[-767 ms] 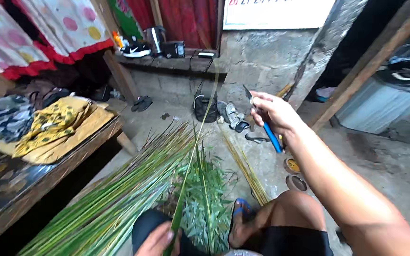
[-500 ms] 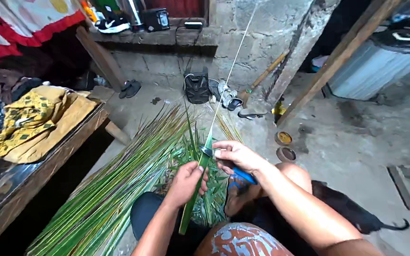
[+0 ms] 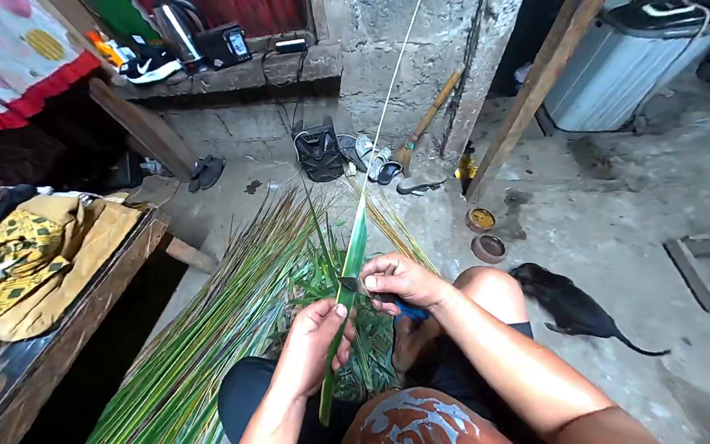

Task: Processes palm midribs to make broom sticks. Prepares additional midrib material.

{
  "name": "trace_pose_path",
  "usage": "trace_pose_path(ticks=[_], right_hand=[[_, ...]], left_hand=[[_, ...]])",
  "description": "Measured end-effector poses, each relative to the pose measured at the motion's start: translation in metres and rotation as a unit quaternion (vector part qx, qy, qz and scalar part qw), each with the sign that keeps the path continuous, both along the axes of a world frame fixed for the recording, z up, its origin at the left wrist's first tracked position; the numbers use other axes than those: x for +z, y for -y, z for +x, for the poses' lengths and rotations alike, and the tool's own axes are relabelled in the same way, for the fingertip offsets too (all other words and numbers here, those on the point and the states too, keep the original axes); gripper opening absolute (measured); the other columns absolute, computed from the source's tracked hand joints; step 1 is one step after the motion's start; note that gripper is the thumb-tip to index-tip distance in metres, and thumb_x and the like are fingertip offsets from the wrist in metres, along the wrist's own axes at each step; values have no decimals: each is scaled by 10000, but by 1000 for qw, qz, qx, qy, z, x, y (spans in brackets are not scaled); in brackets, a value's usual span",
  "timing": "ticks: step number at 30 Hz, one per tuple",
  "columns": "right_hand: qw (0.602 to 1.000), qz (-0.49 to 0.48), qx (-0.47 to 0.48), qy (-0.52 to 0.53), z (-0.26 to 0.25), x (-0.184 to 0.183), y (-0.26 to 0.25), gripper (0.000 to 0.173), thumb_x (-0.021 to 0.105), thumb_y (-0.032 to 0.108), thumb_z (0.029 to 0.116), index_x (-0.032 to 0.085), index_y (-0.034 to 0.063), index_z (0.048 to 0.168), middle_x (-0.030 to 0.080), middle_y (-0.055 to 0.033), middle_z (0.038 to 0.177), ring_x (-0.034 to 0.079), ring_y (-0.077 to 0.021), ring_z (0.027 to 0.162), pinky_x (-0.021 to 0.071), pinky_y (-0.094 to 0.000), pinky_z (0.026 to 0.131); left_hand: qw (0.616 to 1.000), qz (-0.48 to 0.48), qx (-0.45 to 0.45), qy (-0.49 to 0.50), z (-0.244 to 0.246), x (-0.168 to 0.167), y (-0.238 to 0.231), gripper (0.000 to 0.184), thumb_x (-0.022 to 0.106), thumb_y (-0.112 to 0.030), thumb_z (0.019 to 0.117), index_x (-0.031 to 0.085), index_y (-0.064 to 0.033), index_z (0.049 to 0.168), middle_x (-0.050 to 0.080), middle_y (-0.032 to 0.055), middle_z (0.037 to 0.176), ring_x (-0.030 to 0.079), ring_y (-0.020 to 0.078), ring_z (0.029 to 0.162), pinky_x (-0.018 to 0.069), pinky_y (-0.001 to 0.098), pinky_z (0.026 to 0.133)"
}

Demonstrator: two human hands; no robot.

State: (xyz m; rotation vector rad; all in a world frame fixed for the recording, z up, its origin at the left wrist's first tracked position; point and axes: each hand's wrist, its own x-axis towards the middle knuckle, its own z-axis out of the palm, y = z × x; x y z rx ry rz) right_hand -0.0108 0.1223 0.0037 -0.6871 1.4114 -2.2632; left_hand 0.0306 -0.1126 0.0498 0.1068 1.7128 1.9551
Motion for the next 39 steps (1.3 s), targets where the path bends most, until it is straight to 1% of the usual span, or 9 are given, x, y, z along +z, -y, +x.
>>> trace_pose_path(ticks=[4,7,11,21,27,30,32,35,39], right_hand=[[997,14,-26,-67,-3,3,-6,199,563,176,1054,699,35,1087,685,-22,742,588,-67,520,503,-223,470],[995,28,-59,-74,-8,9,-8,215,552,161,1059,695,27,1145,691,-21,763,600,-71,539,520,-230,486],[993,45,-68,-87,-23,16,-7,220,551,159,1061,687,-4,1116,689,-41,763,605,-86,538,525,-239,486],[984,74,-155,40,-77,46,-7,281,513,173,1070,624,54,1300,657,-97,739,582,-110,507,511,-235,473],[990,134,-44,26,-42,22,7,378,544,185,1052,571,15,1388,675,-56,798,590,-105,536,521,-254,483],[989,121,-65,49,-16,8,9,345,536,175,1058,595,5,1353,696,-65,793,590,-95,520,516,-246,475],[988,105,-91,60,-4,2,2,318,539,164,1061,623,-2,1320,698,-67,787,593,-94,522,515,-240,474],[987,81,-127,62,10,0,-15,307,535,146,1058,631,-2,1309,696,-60,775,598,-94,525,519,-242,476],[987,69,-130,64,19,8,-38,304,526,157,1060,643,12,1301,681,-35,752,576,-72,515,499,-223,467]], left_hand=[[997,58,-8,43,8,3,-3,248,462,-145,1058,661,-13,991,636,57,705,548,57,460,470,185,403],[995,79,-9,53,10,1,-3,242,476,-151,1054,668,-16,995,636,58,707,551,55,463,479,186,408],[995,85,5,51,15,-2,2,241,484,-155,1060,665,-3,1014,651,70,716,565,62,468,488,192,412],[998,-11,58,11,33,-23,38,247,449,-92,1049,673,8,1032,681,96,731,611,119,493,534,253,438],[997,-47,58,-27,17,-34,31,287,408,-48,1033,651,34,1162,713,118,813,657,155,562,574,291,497],[996,-66,32,-47,13,-35,18,280,416,-47,1050,644,39,1188,733,140,855,695,194,601,607,324,528],[999,-42,9,-28,9,-35,7,315,375,-91,1083,640,35,1197,717,119,808,681,178,578,598,315,509],[998,28,-40,49,4,-34,-7,380,296,-176,1099,641,-17,1103,588,14,648,574,99,485,525,250,445],[986,99,-102,83,-3,-32,-17,336,397,-239,1082,671,-57,1014,534,-24,606,506,47,447,459,195,410]])
